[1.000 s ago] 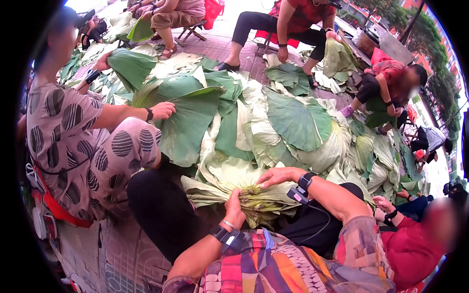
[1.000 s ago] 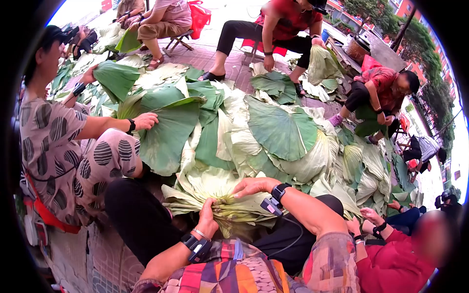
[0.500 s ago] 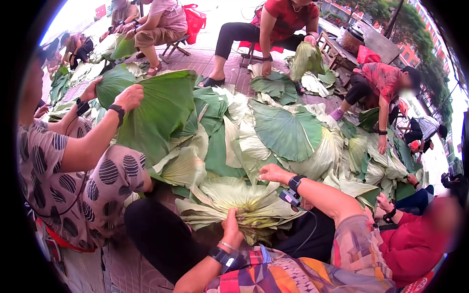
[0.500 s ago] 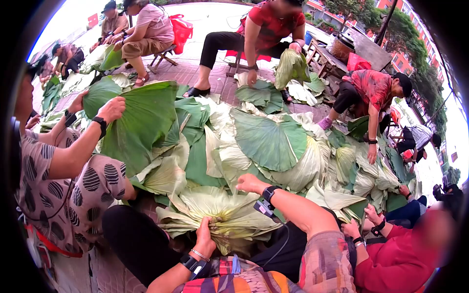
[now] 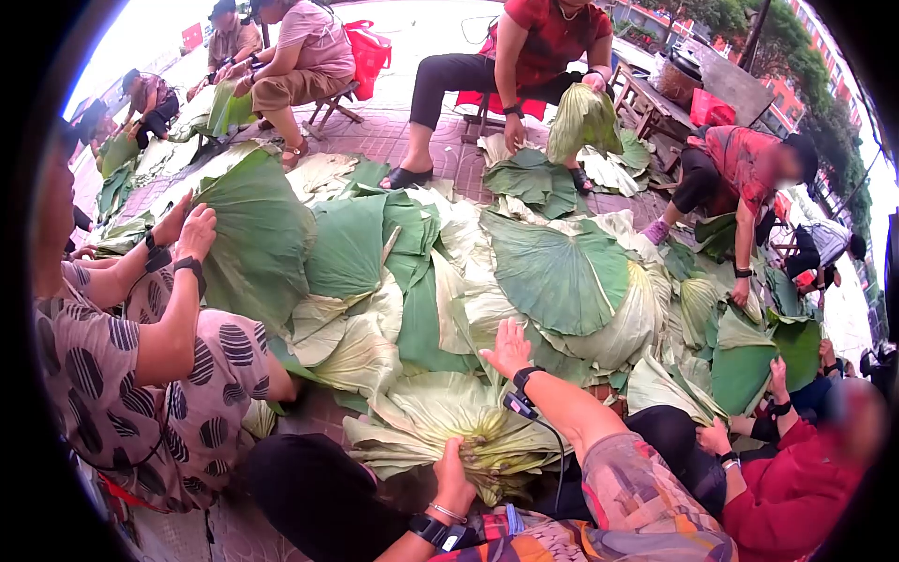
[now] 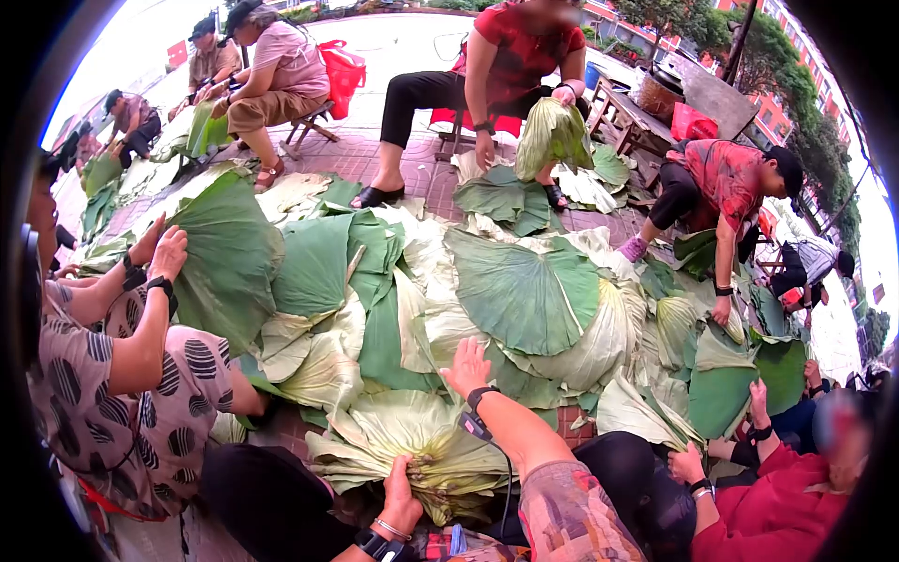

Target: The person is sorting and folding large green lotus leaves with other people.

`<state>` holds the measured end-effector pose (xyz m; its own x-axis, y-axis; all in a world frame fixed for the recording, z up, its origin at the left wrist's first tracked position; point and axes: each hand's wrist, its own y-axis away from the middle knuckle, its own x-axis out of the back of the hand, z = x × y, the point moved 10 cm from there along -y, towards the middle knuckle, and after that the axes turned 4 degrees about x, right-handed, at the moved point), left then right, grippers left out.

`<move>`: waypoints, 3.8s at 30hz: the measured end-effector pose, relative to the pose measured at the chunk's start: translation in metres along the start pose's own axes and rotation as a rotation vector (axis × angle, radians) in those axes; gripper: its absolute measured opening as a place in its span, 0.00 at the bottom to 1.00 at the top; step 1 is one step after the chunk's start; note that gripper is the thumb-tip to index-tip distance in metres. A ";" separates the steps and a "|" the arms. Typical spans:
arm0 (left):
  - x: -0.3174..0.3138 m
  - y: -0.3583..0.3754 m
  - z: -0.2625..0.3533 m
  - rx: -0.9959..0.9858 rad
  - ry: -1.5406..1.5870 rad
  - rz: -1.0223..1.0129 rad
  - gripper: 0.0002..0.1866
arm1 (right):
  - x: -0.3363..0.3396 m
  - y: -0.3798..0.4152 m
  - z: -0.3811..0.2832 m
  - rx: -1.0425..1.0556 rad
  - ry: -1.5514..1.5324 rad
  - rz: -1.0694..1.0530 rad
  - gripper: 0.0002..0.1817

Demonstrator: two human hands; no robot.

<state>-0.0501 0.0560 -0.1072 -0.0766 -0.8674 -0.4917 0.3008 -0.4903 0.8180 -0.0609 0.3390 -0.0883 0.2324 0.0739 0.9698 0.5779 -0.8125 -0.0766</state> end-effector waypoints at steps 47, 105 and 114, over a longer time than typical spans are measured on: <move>0.001 0.009 0.007 -0.042 0.040 0.039 0.14 | -0.009 -0.020 0.128 -0.742 -1.041 0.070 0.32; 0.002 -0.004 0.008 -0.006 0.021 -0.007 0.20 | 0.031 0.028 -0.024 0.238 -0.508 -0.463 0.19; -0.005 0.003 0.013 -0.037 0.014 -0.023 0.18 | 0.016 -0.030 0.126 -0.294 -0.246 -0.208 0.30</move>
<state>-0.0609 0.0576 -0.0990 -0.0711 -0.8544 -0.5147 0.3336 -0.5067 0.7950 0.0242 0.4374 -0.0998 0.3348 0.3600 0.8708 0.3932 -0.8932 0.2181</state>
